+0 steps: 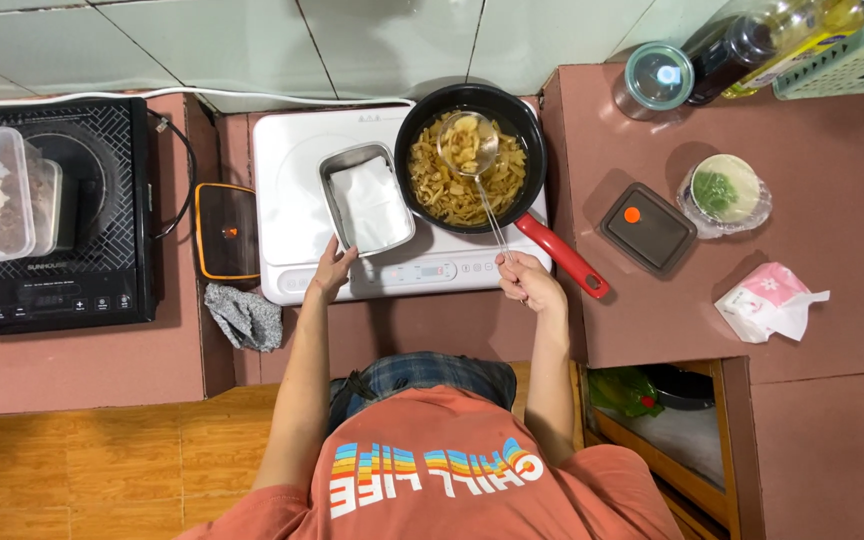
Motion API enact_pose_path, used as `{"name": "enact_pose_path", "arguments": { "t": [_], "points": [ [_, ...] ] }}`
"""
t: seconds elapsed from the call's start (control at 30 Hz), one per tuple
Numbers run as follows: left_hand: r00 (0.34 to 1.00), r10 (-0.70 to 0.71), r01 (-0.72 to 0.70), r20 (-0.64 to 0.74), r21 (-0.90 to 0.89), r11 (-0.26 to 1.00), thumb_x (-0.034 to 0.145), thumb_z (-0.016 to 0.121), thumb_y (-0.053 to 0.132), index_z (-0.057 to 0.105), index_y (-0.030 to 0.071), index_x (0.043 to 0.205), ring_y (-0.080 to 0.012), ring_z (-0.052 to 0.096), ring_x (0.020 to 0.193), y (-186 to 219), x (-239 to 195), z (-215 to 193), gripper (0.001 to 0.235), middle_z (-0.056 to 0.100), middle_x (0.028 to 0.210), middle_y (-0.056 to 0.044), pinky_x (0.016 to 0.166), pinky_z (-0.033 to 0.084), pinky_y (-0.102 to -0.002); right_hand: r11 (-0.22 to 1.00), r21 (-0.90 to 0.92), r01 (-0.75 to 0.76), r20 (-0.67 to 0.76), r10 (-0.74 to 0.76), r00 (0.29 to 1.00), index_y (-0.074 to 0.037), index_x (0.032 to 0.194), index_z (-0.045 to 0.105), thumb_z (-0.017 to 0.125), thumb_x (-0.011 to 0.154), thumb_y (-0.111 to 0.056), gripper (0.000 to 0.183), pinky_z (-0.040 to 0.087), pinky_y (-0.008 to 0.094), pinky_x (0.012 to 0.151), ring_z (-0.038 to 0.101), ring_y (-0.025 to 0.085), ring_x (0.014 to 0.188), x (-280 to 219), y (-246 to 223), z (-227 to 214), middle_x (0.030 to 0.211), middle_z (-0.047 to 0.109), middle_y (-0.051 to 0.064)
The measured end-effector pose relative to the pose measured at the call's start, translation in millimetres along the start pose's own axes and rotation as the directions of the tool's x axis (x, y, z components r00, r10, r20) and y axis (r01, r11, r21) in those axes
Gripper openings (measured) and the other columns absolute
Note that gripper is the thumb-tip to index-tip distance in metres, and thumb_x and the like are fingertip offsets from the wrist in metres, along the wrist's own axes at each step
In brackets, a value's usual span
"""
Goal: The person places a metal container on the counter, lines it with paper towel, then uses a skimmer ladle to scoop fried food from a pan on the induction cooker into the container, repeating the scooping until the container is filled.
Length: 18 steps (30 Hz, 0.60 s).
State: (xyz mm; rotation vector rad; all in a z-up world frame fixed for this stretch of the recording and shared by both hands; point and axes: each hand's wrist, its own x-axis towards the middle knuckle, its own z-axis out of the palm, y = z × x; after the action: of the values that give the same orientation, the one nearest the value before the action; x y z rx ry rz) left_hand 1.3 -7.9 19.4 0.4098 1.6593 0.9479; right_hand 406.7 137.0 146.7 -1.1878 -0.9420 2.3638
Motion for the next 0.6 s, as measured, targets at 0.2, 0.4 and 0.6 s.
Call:
{"name": "enact_pose_path", "arguments": {
  "t": [0.2, 0.4, 0.6],
  "points": [
    [1.000, -0.018, 0.018, -0.007, 0.008, 1.000, 0.094, 0.065, 0.044, 0.014, 0.028, 0.164, -0.0401, 0.039, 0.145, -3, 6, -1, 0.088, 0.039, 0.159, -0.022, 0.111, 0.037, -0.069, 0.996, 0.084, 0.005, 0.063, -0.011, 0.998, -0.003, 0.107, 0.053, 0.042, 0.109, -0.013, 0.015, 0.022, 0.023, 0.040, 0.030, 0.006, 0.043, -13, -4, 8, 0.067, 0.039, -0.003],
    [1.000, -0.004, 0.004, -0.011, 0.007, 1.000, 0.095, 0.066, 0.044, 0.014, 0.027, 0.164, -0.0397, 0.040, 0.144, -12, 12, -2, 0.088, 0.041, 0.157, -0.022, 0.109, 0.038, -0.070, 0.998, 0.060, -0.006, 0.015, 0.005, 1.000, -0.002, 0.107, 0.053, 0.041, 0.109, -0.015, 0.017, 0.023, 0.024, 0.039, 0.031, 0.006, 0.043, -1, -5, 6, 0.067, 0.039, -0.002],
    [1.000, 0.011, -0.011, -0.009, -0.031, 0.999, 0.093, 0.066, 0.045, 0.018, 0.027, 0.164, -0.0387, 0.049, 0.138, -7, 6, 1, 0.088, 0.051, 0.152, -0.023, 0.104, 0.044, -0.064, 1.000, 0.003, -0.002, -0.035, 0.002, 0.999, 0.001, 0.111, 0.052, 0.041, 0.107, -0.011, 0.017, 0.023, 0.025, 0.040, 0.031, 0.007, 0.043, -1, -14, -8, 0.067, 0.040, -0.001]
  ]
}}
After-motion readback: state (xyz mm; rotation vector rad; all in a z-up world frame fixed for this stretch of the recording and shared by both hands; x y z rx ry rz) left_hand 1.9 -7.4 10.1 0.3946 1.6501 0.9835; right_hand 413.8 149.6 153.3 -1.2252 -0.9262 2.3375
